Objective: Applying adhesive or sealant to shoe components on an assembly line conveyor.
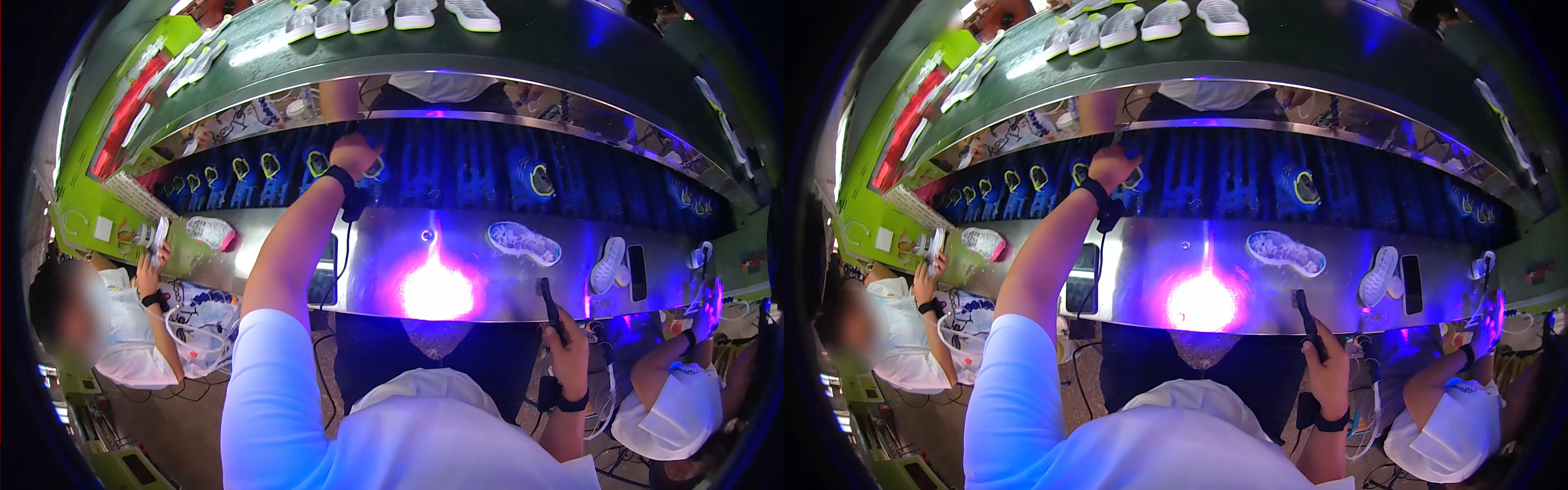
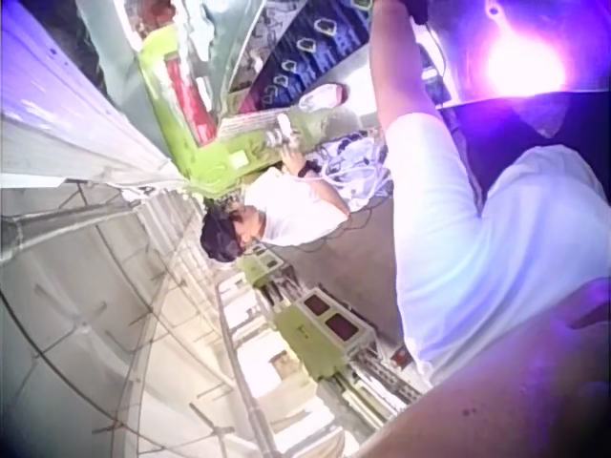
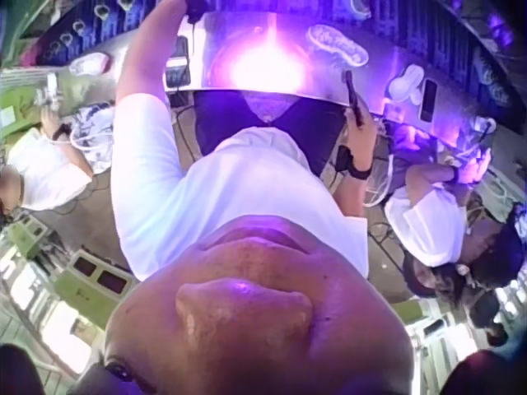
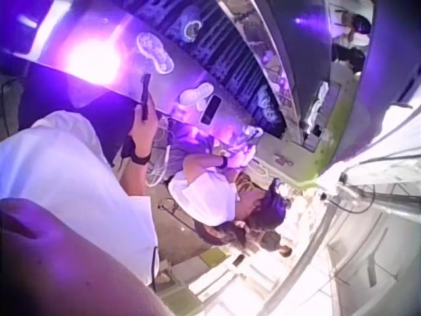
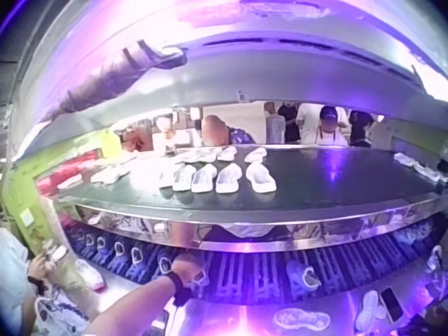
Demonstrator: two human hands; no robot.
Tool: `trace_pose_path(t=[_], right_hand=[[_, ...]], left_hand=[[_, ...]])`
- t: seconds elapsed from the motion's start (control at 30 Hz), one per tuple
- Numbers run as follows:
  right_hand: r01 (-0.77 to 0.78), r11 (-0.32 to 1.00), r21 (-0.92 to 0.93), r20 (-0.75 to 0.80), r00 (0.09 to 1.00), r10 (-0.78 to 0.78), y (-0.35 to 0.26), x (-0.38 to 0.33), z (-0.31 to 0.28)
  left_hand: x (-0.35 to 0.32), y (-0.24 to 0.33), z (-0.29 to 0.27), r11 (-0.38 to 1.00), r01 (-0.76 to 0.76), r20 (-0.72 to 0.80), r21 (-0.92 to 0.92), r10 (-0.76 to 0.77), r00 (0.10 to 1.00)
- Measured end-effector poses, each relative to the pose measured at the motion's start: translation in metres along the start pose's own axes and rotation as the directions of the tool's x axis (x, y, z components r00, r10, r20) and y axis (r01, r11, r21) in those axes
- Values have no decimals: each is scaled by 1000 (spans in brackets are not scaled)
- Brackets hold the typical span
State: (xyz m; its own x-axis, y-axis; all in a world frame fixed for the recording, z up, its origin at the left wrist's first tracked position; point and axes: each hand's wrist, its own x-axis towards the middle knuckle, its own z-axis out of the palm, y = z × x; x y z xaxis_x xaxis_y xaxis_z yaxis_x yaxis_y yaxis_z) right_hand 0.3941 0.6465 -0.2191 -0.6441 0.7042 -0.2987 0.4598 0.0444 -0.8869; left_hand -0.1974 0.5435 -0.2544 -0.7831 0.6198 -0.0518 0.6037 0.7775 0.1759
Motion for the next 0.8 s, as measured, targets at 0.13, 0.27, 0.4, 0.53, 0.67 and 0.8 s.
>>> trace_pose_path(t=[0.13, 0.27, 0.4, 0.53, 0.67, 0.8], right_hand=[[37, 999, -11, -94, 995, -38, 22, 2, -7], [-21, 998, 53, -79, 997, 25, 27, 18, -6], [-86, 993, 83, -44, 995, 89, 35, 34, 1], [-18, 997, 78, -78, 997, 24, 33, 42, 6], [-90, 987, 134, -25, 995, 94, 13, 34, -1], [-62, 985, 161, -91, 993, 77, 36, 19, -17]], left_hand=[[40, -23, 33, 986, 94, 142, 134, -113, 983], [42, -6, 36, 878, 116, -76, 464, -91, 993], [27, 111, 22, 913, -285, 97, 291, 268, 958], [22, 223, 69, 661, -750, 20, -26, 750, 661], [10, 291, 125, 444, -895, -16, 51, 896, 443], [16, 317, 122, 400, -895, 260, 196, 859, 441]])
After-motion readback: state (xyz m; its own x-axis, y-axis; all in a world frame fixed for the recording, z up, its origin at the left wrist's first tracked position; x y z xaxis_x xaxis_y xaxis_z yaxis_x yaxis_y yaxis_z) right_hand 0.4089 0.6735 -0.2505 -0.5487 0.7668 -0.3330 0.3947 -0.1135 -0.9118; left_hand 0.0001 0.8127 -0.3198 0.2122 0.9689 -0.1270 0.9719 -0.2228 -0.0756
